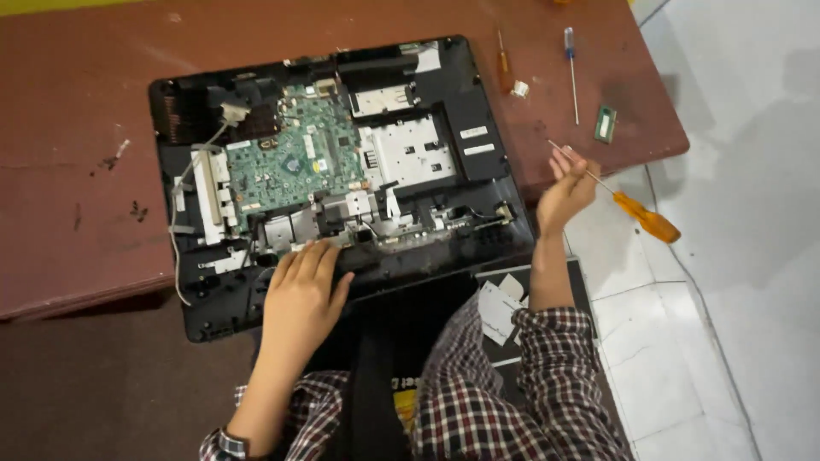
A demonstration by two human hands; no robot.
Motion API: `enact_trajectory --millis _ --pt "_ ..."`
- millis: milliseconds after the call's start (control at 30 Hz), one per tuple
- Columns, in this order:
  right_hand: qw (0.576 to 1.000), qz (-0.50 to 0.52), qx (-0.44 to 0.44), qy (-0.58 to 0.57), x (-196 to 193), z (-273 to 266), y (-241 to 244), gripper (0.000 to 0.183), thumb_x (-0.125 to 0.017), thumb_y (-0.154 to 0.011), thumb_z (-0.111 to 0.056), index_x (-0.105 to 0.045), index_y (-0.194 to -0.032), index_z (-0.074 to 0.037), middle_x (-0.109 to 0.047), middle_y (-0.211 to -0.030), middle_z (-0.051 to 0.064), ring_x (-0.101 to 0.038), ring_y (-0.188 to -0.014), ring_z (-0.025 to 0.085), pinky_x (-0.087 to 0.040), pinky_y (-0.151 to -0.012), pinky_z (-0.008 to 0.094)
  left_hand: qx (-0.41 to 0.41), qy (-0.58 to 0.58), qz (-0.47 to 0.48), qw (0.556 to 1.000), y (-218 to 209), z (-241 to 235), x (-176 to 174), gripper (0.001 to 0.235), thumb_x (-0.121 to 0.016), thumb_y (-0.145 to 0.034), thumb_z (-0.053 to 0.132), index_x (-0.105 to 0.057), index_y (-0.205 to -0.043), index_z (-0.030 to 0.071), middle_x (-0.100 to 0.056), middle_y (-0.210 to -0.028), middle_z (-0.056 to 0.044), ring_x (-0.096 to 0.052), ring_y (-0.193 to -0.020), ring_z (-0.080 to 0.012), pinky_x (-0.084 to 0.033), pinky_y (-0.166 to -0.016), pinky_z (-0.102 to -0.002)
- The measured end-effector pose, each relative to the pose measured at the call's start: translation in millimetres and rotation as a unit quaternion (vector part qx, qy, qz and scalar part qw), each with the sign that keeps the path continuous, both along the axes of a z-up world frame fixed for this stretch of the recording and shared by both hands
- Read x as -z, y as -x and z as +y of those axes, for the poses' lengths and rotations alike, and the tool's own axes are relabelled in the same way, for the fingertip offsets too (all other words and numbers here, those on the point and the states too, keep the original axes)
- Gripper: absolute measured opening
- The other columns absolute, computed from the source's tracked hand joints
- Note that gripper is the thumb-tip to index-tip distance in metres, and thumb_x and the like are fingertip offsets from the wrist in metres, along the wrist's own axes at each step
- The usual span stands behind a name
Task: The person works on a disassembled electronic device resting on their lap, using a screwdriver to remove screws and detach internal components. They handle a small circuit board and various connectors, manipulating them with their hands and tools.
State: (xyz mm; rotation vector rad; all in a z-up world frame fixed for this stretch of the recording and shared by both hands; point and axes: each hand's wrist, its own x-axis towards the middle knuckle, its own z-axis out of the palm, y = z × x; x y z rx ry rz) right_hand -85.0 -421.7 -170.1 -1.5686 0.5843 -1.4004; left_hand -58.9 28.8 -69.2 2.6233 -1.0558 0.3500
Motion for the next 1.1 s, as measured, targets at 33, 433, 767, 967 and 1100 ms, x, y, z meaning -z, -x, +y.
enact_trajectory --millis 33,433,767,967,1100 --pt "1.0 0.0 -0.003 0.002 -1 0 1 0.056 -0.042 -0.11 -0.054 -0.056 -0.107 0.0 -0.072 -0.11 0.027 -0.074 -0.102 0.042 -0.064 -0.085 0.051 -0.003 0.002 0.0 1.0 3 0 -1 0.043 -0.071 -0.091 0.037 -0.071 -0.122 0.007 -0.072 -0.121 -0.013 -0.068 -0.119 -0.031 -0.047 -0.107 -0.044" --pt "0.977 -0.08 -0.145 -0.137 -72 60 29 0.022 -0.053 -0.111 -0.022 -0.051 -0.105 -0.001 -0.07 -0.1 0.028 -0.077 -0.095 0.052 -0.072 -0.076 0.056 0.017 0.198 0.104 0.975 -22 -14 -23 0.022 -0.07 -0.093 0.017 -0.074 -0.113 0.011 -0.073 -0.115 -0.009 -0.07 -0.11 -0.0318 -0.053 -0.094 -0.044" --pt "0.934 -0.053 -0.297 -0.191 -110 221 35 0.047 -0.052 -0.104 -0.048 -0.048 -0.1 -0.001 -0.067 -0.097 0.036 -0.076 -0.085 0.047 -0.068 -0.071 0.052 0.04 0.592 0.467 0.656 -4 -74 -31 0.025 -0.071 -0.097 0.009 -0.074 -0.121 0.004 -0.077 -0.106 -0.013 -0.076 -0.083 -0.0161 -0.06 -0.074 -0.026" --pt "0.918 -0.047 -0.335 -0.207 -111 241 29 0.042 -0.048 -0.108 -0.039 -0.051 -0.098 0.001 -0.069 -0.095 0.035 -0.076 -0.084 0.044 -0.068 -0.071 0.049 0.016 0.608 0.445 0.657 -7 -66 -30 0.015 -0.067 -0.097 0.002 -0.078 -0.108 0.001 -0.076 -0.089 -0.012 -0.076 -0.075 -0.0171 -0.057 -0.063 -0.022" --pt "0.917 -0.039 -0.35 -0.19 -107 241 27 0.04 -0.046 -0.11 -0.036 -0.05 -0.099 0.003 -0.068 -0.096 0.037 -0.076 -0.085 0.045 -0.068 -0.073 0.051 0.01 0.605 0.418 0.677 -11 -66 -30 0.011 -0.069 -0.096 0.002 -0.079 -0.102 0.003 -0.076 -0.082 -0.01 -0.076 -0.073 -0.0173 -0.057 -0.062 -0.022"
